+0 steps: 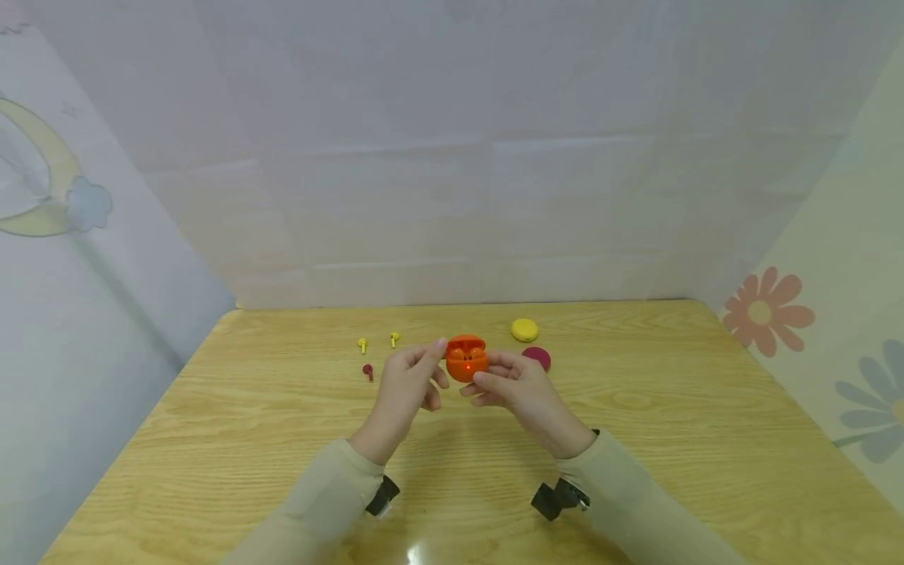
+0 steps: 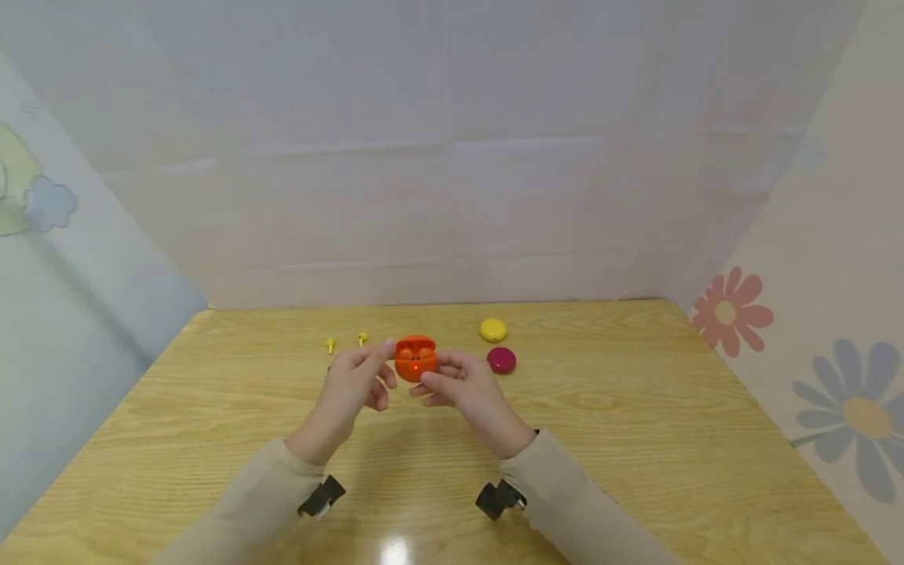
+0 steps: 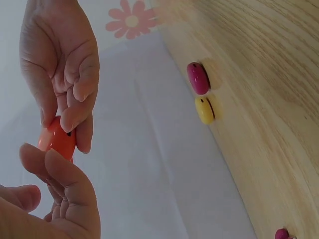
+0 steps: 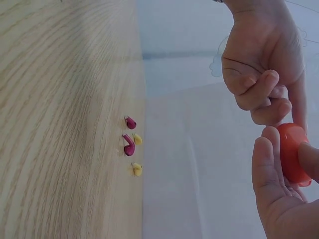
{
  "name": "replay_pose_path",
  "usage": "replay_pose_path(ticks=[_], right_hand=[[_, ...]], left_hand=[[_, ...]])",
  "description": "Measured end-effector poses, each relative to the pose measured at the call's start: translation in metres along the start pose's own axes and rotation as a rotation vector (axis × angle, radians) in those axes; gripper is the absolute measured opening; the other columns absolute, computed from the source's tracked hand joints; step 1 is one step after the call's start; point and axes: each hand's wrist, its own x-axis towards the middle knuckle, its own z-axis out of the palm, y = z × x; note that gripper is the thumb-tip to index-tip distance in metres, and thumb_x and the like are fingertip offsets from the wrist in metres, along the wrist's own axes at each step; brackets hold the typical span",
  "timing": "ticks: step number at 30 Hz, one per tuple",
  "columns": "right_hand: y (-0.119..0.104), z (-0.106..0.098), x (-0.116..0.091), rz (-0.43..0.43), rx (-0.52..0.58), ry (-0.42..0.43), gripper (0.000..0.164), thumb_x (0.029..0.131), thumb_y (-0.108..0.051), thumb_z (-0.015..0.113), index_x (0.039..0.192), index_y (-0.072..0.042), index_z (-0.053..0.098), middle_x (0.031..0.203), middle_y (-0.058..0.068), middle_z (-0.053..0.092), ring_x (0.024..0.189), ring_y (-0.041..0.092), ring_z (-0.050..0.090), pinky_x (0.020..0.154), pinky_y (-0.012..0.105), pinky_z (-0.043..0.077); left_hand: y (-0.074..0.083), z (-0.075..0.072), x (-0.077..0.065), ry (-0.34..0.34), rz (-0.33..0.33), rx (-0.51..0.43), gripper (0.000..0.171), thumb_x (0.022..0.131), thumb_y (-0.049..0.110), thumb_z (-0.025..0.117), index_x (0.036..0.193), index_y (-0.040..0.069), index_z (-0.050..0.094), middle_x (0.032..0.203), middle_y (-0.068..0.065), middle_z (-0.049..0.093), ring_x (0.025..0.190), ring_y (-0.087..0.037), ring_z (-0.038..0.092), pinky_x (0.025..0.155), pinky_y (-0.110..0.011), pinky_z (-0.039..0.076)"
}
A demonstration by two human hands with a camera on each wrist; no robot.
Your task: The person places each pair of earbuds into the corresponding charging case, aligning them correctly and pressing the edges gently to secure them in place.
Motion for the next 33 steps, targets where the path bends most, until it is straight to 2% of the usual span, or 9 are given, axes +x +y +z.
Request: replay_pose_path(ticks=[8, 14, 17, 24, 33], right_hand=[[0.0003, 0.0, 0.0003, 0.001, 0.008, -0.006, 0.038, 0.097, -0.007, 0.06, 0.127, 0.014, 0.049, 0.109, 0.018, 0.068, 0.085, 0.017, 0.07, 0.08, 0.031, 0.056], [0.0016, -0.0006, 0.0009, -0.005, 0.014, -0.017, 0.039, 0.096, -0.007, 0.061, 0.126, 0.014, 0.049, 0.108, 0.017, 0.069, 0.085, 0.017, 0.07, 0.08, 0.032, 0.056], [0.0024, -0.0011, 0.0009, -0.008, 0.016, -0.024, 0.039, 0.096, -0.007, 0.061, 0.126, 0.015, 0.049, 0.108, 0.018, 0.068, 0.084, 0.017, 0.07, 0.08, 0.032, 0.056], [0.0045, -0.0018, 0.0013, -0.012, 0.008, -0.032, 0.037, 0.097, -0.006, 0.059, 0.124, 0.016, 0.049, 0.106, 0.018, 0.069, 0.084, 0.017, 0.07, 0.079, 0.032, 0.056], [0.0049, -0.0014, 0.0018, -0.009, 0.011, -0.037, 0.038, 0.096, -0.006, 0.06, 0.125, 0.016, 0.049, 0.107, 0.018, 0.068, 0.084, 0.017, 0.07, 0.08, 0.033, 0.056]], left_hand=[[0.0031, 0.0008, 0.0021, -0.019, -0.097, -0.05, 0.043, 0.1, 0.035, 0.056, 0.1, -0.007, 0.066, 0.057, 0.0, 0.051, 0.039, -0.008, 0.041, 0.044, -0.02, 0.042], [0.001, -0.0005, 0.0038, -0.031, -0.163, -0.083, 0.039, 0.098, 0.035, 0.058, 0.087, -0.001, 0.064, 0.056, 0.002, 0.049, 0.039, -0.008, 0.041, 0.045, -0.021, 0.042], [-0.0005, -0.0013, 0.0049, -0.037, -0.19, -0.1, 0.037, 0.097, 0.037, 0.06, 0.085, 0.002, 0.064, 0.055, 0.002, 0.048, 0.04, -0.008, 0.041, 0.047, -0.022, 0.042], [-0.0024, -0.0019, 0.006, -0.033, -0.205, -0.131, 0.041, 0.096, 0.04, 0.061, 0.091, 0.0, 0.066, 0.055, 0.003, 0.047, 0.042, -0.008, 0.039, 0.049, -0.023, 0.041], [-0.0032, -0.0015, 0.0075, -0.024, -0.219, -0.151, 0.038, 0.095, 0.04, 0.062, 0.086, 0.002, 0.065, 0.054, 0.003, 0.046, 0.042, -0.008, 0.038, 0.049, -0.024, 0.041]])
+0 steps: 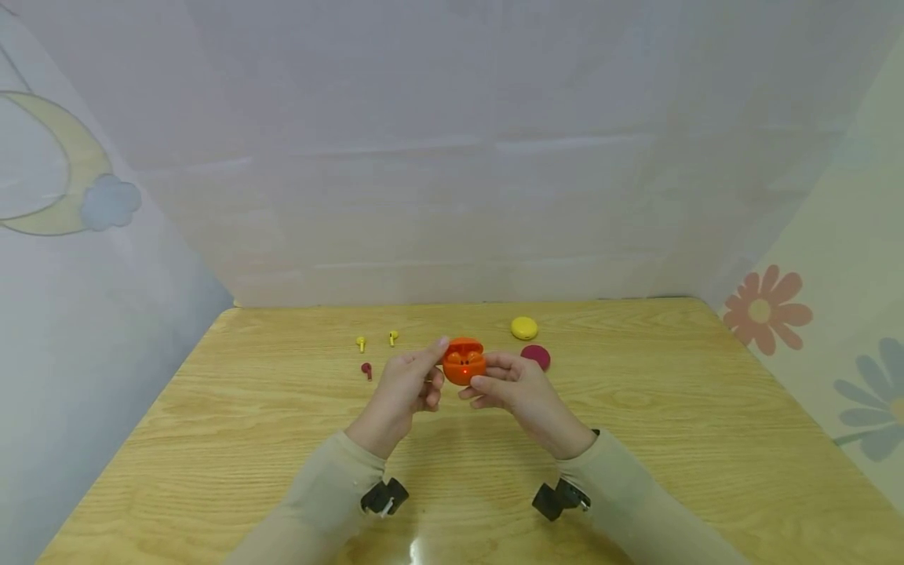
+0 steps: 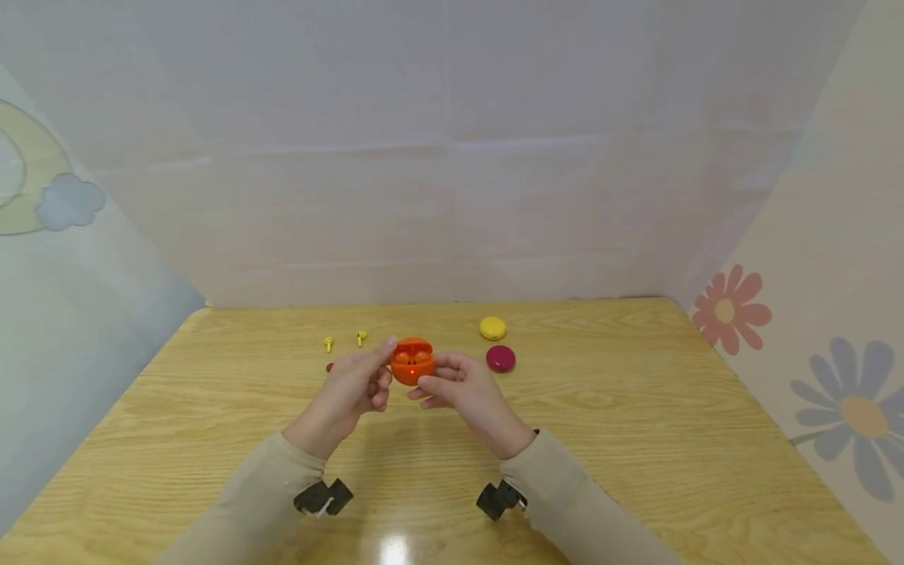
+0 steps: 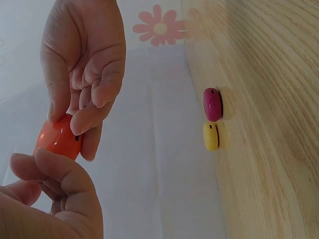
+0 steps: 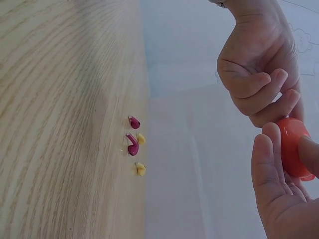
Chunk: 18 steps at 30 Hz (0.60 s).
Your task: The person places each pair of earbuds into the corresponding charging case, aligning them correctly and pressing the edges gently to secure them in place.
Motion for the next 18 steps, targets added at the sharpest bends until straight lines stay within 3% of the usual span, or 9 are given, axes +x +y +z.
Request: replay_pose_path(ticks=[18], right_hand=[[-0.0004, -0.0004, -0.0005, -0.003, -0.009, 0.007, 0.039, 0.096, -0.005, 0.06, 0.125, 0.017, 0.048, 0.106, 0.02, 0.069, 0.083, 0.017, 0.07, 0.079, 0.033, 0.056]], left_hand=[[0.0019, -0.0001, -0.0037, -0.011, -0.008, -0.015, 0.035, 0.096, 0.037, 0.062, 0.084, 0.004, 0.063, 0.055, 0.003, 0.046, 0.043, -0.009, 0.038, 0.051, -0.024, 0.04]])
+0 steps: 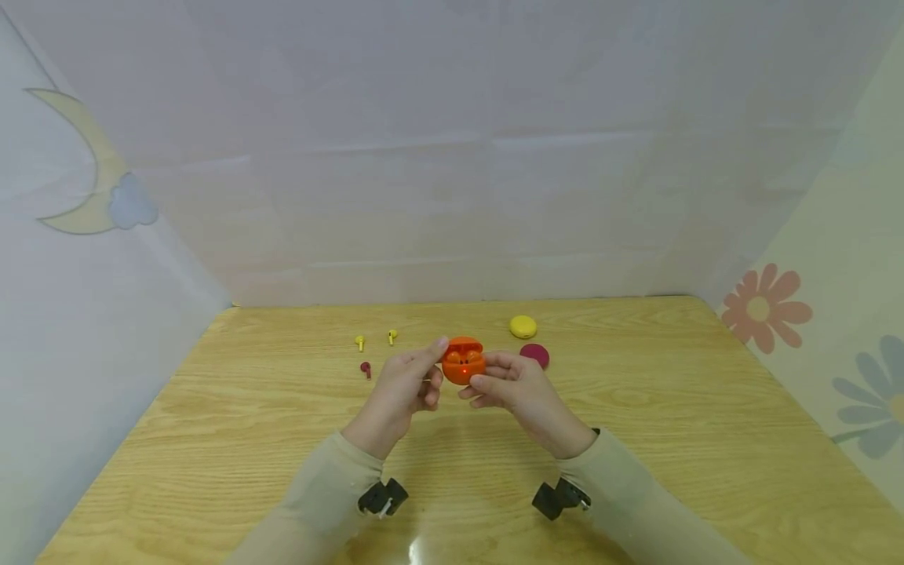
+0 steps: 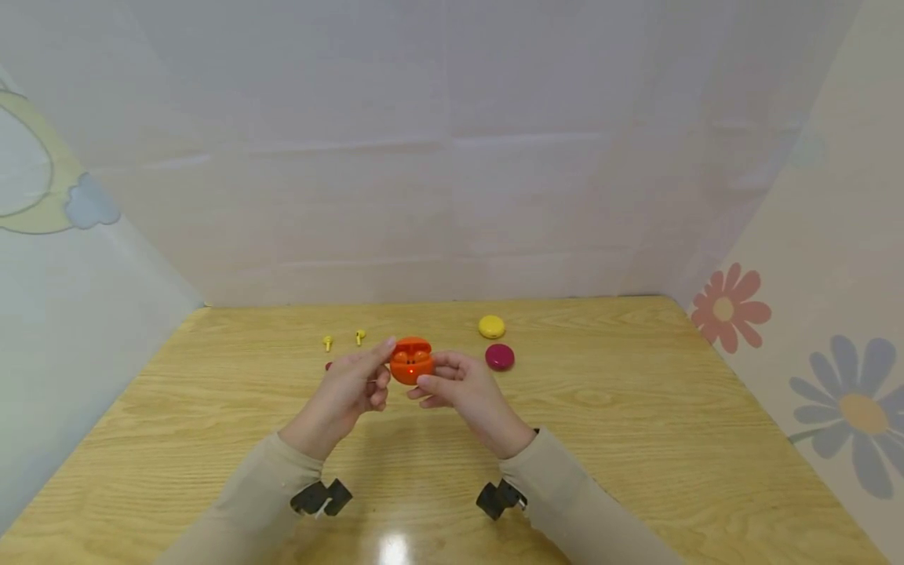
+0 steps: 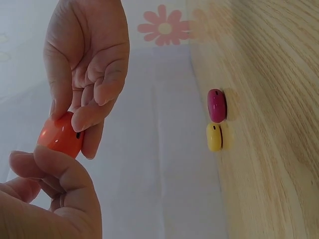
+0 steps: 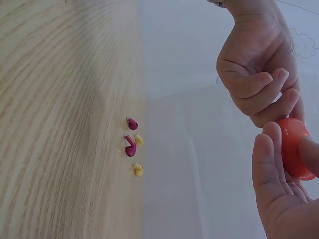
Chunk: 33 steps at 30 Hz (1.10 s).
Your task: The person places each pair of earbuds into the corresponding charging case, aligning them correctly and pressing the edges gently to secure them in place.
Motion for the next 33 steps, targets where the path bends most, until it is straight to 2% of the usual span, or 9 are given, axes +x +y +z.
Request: replay_pose_path(ticks=[17, 22, 28, 33], right_hand=[[-0.0017, -0.0001, -0.0006, -0.001, 0.011, 0.006, 0.039, 0.096, -0.004, 0.059, 0.126, 0.018, 0.048, 0.104, 0.019, 0.069, 0.08, 0.015, 0.07, 0.077, 0.032, 0.057], [-0.003, 0.0001, -0.001, 0.001, 0.004, 0.009, 0.038, 0.097, -0.005, 0.058, 0.126, 0.018, 0.049, 0.102, 0.019, 0.07, 0.079, 0.015, 0.07, 0.077, 0.032, 0.057], [-0.0023, -0.0004, -0.001, -0.004, 0.025, 0.003, 0.037, 0.097, -0.005, 0.058, 0.125, 0.018, 0.049, 0.095, 0.011, 0.072, 0.079, 0.015, 0.07, 0.076, 0.032, 0.057], [-0.0011, -0.0024, -0.0013, -0.011, 0.028, 0.0, 0.038, 0.097, -0.006, 0.058, 0.124, 0.019, 0.049, 0.093, 0.008, 0.072, 0.079, 0.015, 0.07, 0.076, 0.032, 0.057]], left_hand=[[-0.0002, -0.0038, -0.0006, -0.077, -0.017, -0.026, 0.027, 0.097, 0.032, 0.061, 0.083, 0.01, 0.061, 0.057, 0.004, 0.047, 0.044, -0.009, 0.04, 0.052, -0.024, 0.039], [-0.0015, -0.0062, 0.0009, -0.112, -0.022, -0.02, 0.024, 0.098, 0.029, 0.059, 0.097, 0.005, 0.063, 0.059, 0.004, 0.048, 0.045, -0.008, 0.041, 0.052, -0.024, 0.038], [-0.0022, -0.0093, 0.0009, -0.167, -0.023, 0.0, 0.037, 0.1, 0.026, 0.057, 0.122, -0.003, 0.058, 0.062, 0.005, 0.049, 0.046, -0.007, 0.042, 0.053, -0.022, 0.039], [-0.0022, -0.0098, 0.0009, -0.182, -0.033, 0.021, 0.04, 0.1, 0.025, 0.057, 0.128, -0.003, 0.056, 0.063, 0.006, 0.051, 0.045, -0.007, 0.043, 0.052, -0.021, 0.041]])
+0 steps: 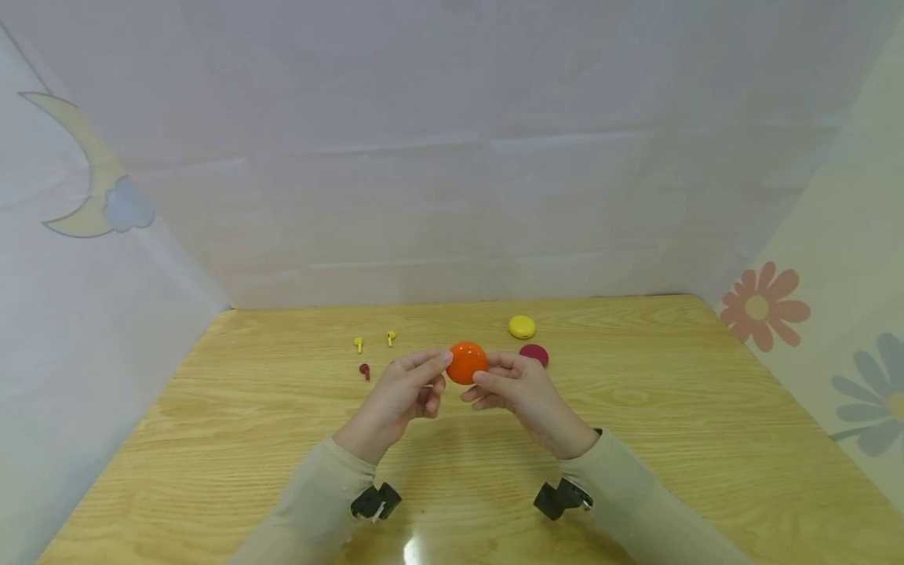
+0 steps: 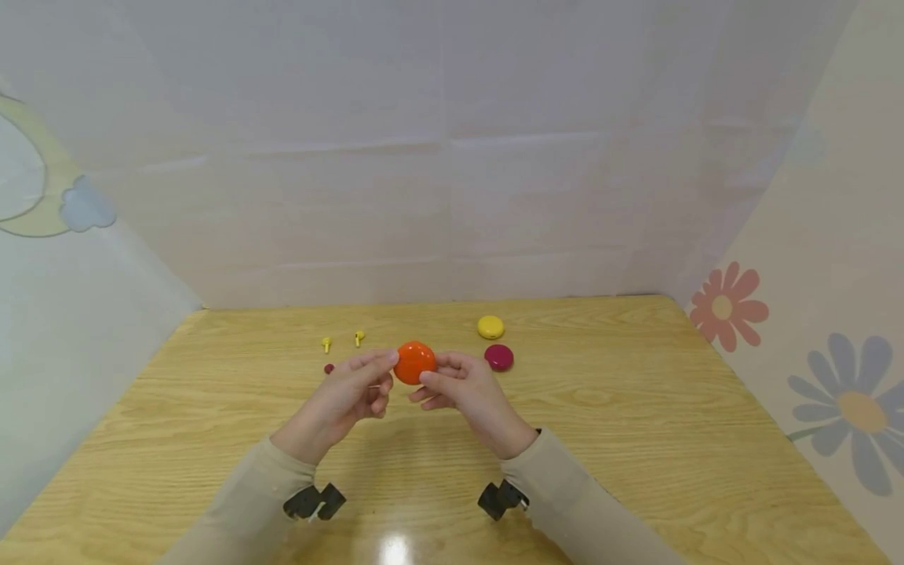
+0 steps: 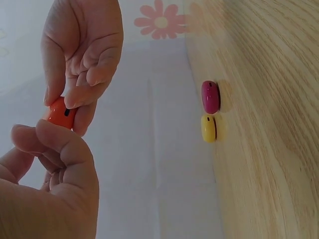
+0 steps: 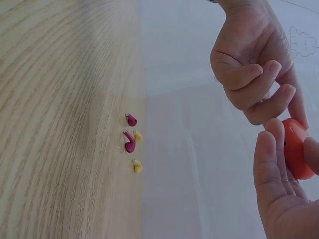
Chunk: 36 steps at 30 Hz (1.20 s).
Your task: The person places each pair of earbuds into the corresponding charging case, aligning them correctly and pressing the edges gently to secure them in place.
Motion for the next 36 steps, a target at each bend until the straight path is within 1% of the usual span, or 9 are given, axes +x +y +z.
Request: replay_pose_path(ticks=[6, 11, 14, 17, 22, 25, 28, 33, 36], right_hand=[[-0.001, -0.003, -0.001, -0.001, -0.011, 0.01, 0.037, 0.097, -0.008, 0.059, 0.123, 0.016, 0.051, 0.093, 0.008, 0.072, 0.08, 0.016, 0.07, 0.077, 0.033, 0.057], [-0.003, -0.006, -0.004, -0.007, -0.028, 0.023, 0.036, 0.097, -0.007, 0.059, 0.124, 0.016, 0.051, 0.1, 0.014, 0.071, 0.081, 0.017, 0.07, 0.077, 0.033, 0.057], [-0.003, -0.009, -0.005, -0.001, -0.041, 0.028, 0.037, 0.097, -0.008, 0.059, 0.125, 0.016, 0.051, 0.103, 0.016, 0.07, 0.082, 0.017, 0.07, 0.078, 0.033, 0.056], [-0.005, -0.011, -0.007, 0.013, -0.057, 0.026, 0.039, 0.098, -0.009, 0.059, 0.126, 0.016, 0.05, 0.104, 0.014, 0.07, 0.082, 0.017, 0.07, 0.078, 0.032, 0.056], [-0.007, -0.014, -0.011, 0.034, -0.084, 0.025, 0.041, 0.099, -0.011, 0.057, 0.128, 0.016, 0.048, 0.106, 0.015, 0.069, 0.084, 0.017, 0.07, 0.079, 0.031, 0.056], [-0.008, -0.016, -0.012, 0.038, -0.106, 0.039, 0.04, 0.1, -0.014, 0.055, 0.127, 0.015, 0.05, 0.105, 0.014, 0.068, 0.086, 0.018, 0.069, 0.08, 0.031, 0.056], [-0.009, -0.019, -0.014, 0.024, -0.131, 0.046, 0.04, 0.101, -0.015, 0.055, 0.127, 0.015, 0.05, 0.106, 0.014, 0.068, 0.088, 0.019, 0.068, 0.081, 0.031, 0.055], [-0.009, -0.026, -0.018, -0.01, -0.164, 0.044, 0.042, 0.099, -0.012, 0.057, 0.132, 0.013, 0.047, 0.114, 0.019, 0.065, 0.092, 0.019, 0.068, 0.081, 0.033, 0.055], [-0.008, -0.031, -0.019, 0.0, -0.181, 0.052, 0.044, 0.098, -0.013, 0.059, 0.134, 0.011, 0.047, 0.117, 0.022, 0.063, 0.092, 0.019, 0.068, 0.081, 0.034, 0.055]], left_hand=[[-0.003, 0.002, 0.0, 0.002, -0.001, 0.039, 0.038, 0.098, 0.025, 0.06, 0.126, 0.0, 0.058, 0.067, 0.003, 0.051, 0.046, -0.008, 0.044, 0.054, -0.022, 0.042], [-0.007, 0.005, -0.001, -0.009, 0.003, 0.094, 0.04, 0.097, 0.024, 0.062, 0.128, 0.0, 0.057, 0.072, 0.001, 0.052, 0.048, -0.008, 0.045, 0.055, -0.023, 0.044], [-0.009, 0.009, -0.001, -0.003, 0.011, 0.121, 0.04, 0.096, 0.023, 0.063, 0.128, 0.0, 0.058, 0.076, 0.001, 0.054, 0.049, -0.007, 0.045, 0.055, -0.022, 0.044], [-0.012, 0.013, 0.0, 0.015, 0.027, 0.145, 0.04, 0.095, 0.024, 0.064, 0.127, 0.0, 0.059, 0.085, -0.002, 0.058, 0.051, -0.007, 0.046, 0.056, -0.022, 0.045], [-0.016, 0.019, -0.001, 0.045, 0.048, 0.157, 0.043, 0.095, 0.028, 0.065, 0.126, -0.001, 0.06, 0.104, -0.007, 0.064, 0.059, -0.01, 0.052, 0.06, -0.023, 0.048], [-0.018, 0.021, 0.0, 0.045, 0.052, 0.156, 0.043, 0.095, 0.027, 0.065, 0.126, -0.001, 0.06, 0.111, -0.008, 0.064, 0.061, -0.01, 0.056, 0.062, -0.024, 0.05], [-0.019, 0.022, 0.001, 0.038, 0.051, 0.163, 0.043, 0.095, 0.027, 0.065, 0.127, -0.002, 0.06, 0.113, -0.01, 0.064, 0.062, -0.01, 0.057, 0.064, -0.024, 0.051], [-0.022, 0.025, 0.002, 0.022, 0.038, 0.16, 0.044, 0.095, 0.027, 0.065, 0.126, -0.003, 0.06, 0.11, -0.009, 0.065, 0.061, -0.01, 0.057, 0.062, -0.023, 0.049], [-0.023, 0.028, 0.003, 0.014, 0.026, 0.155, 0.044, 0.095, 0.027, 0.066, 0.127, -0.003, 0.06, 0.109, -0.009, 0.066, 0.059, -0.009, 0.056, 0.061, -0.022, 0.048]])
